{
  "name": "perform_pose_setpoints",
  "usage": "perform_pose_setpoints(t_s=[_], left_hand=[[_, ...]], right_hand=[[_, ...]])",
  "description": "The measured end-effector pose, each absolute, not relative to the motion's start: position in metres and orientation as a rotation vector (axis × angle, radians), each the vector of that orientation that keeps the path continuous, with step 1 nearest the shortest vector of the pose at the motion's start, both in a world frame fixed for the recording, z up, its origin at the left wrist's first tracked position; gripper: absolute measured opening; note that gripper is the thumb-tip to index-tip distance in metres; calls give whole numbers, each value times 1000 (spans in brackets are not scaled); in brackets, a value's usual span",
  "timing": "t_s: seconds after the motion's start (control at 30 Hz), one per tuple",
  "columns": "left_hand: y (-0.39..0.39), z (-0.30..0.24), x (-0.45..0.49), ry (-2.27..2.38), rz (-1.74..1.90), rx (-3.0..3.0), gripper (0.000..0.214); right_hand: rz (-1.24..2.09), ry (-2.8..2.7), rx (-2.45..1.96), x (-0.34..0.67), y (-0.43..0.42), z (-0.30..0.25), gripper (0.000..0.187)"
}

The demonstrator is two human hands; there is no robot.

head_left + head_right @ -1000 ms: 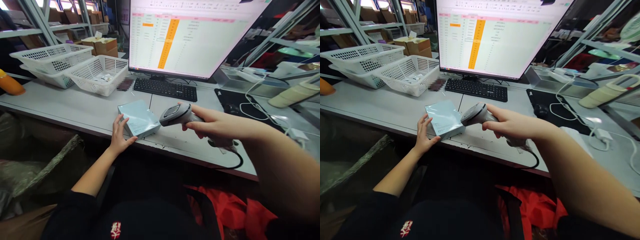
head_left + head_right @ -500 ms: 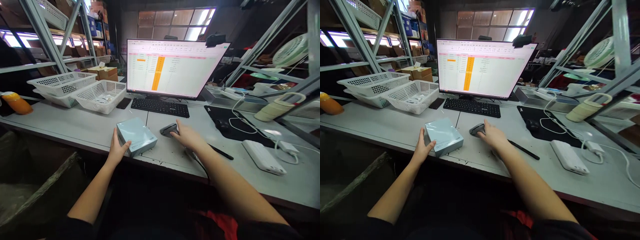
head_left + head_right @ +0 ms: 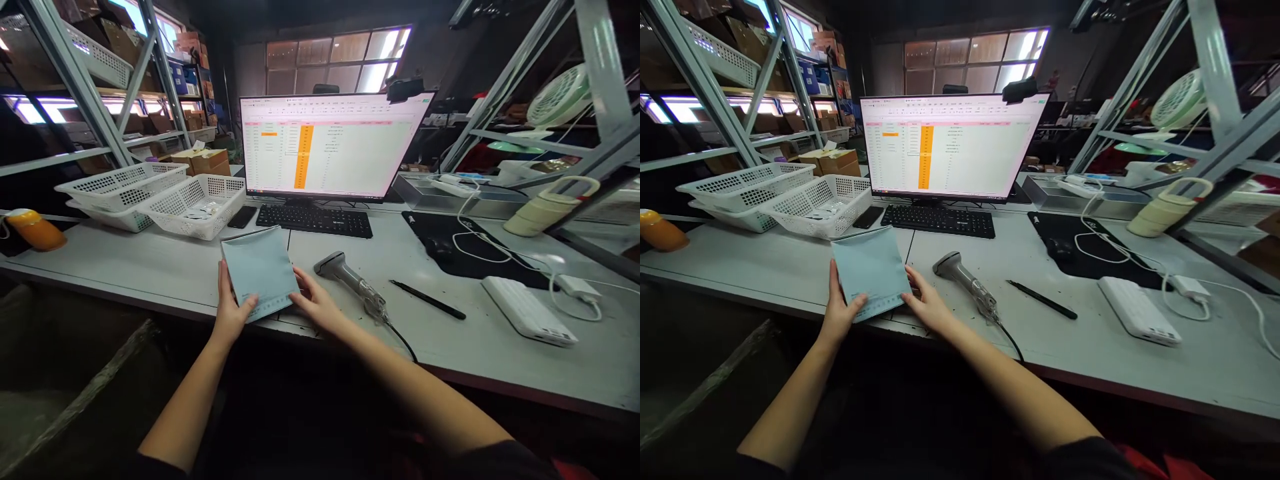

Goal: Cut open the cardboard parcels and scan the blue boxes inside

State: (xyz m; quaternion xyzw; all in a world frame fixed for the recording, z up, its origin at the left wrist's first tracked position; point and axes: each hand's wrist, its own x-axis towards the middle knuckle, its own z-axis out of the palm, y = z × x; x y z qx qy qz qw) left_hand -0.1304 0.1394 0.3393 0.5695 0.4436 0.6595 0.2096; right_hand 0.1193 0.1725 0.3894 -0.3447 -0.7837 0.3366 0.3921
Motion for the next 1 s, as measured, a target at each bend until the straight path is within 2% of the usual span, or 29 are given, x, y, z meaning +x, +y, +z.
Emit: perform_pose_setpoints(t_s=[0.07,0.2,0.33,0.4,0.53,0.63,0.83,1.0], left_hand=[[138,345,-125,1166,1888,1490,116],[140,347,-119,1119,1906,1395,108],[139,329,-119,1248,1950,1425,120],[137,321,-120,1273,1977,1451,120],[140,322,-123,1234,2023,1493,120],[143,328,-124,1292,2028,1455,119],[143,313,-122,1360,2086,1471,118],[139,302,-120,1319,2108,1488,101]], right_hand=[[828,-1956,-802,119,170,383,75],[647,-2042,-844,127,157,393,64],[283,-2039,-1001,169,162,430,49],[34,-1950,-1166,201,184,452,48],[-339,-1915,-1827,260,255,480,63],[-335,-1985,-2046,277,304,478,64],[-335,-2161,-2034,258,364,462,61],[-343,-2194,-1985,244,384,461,58]])
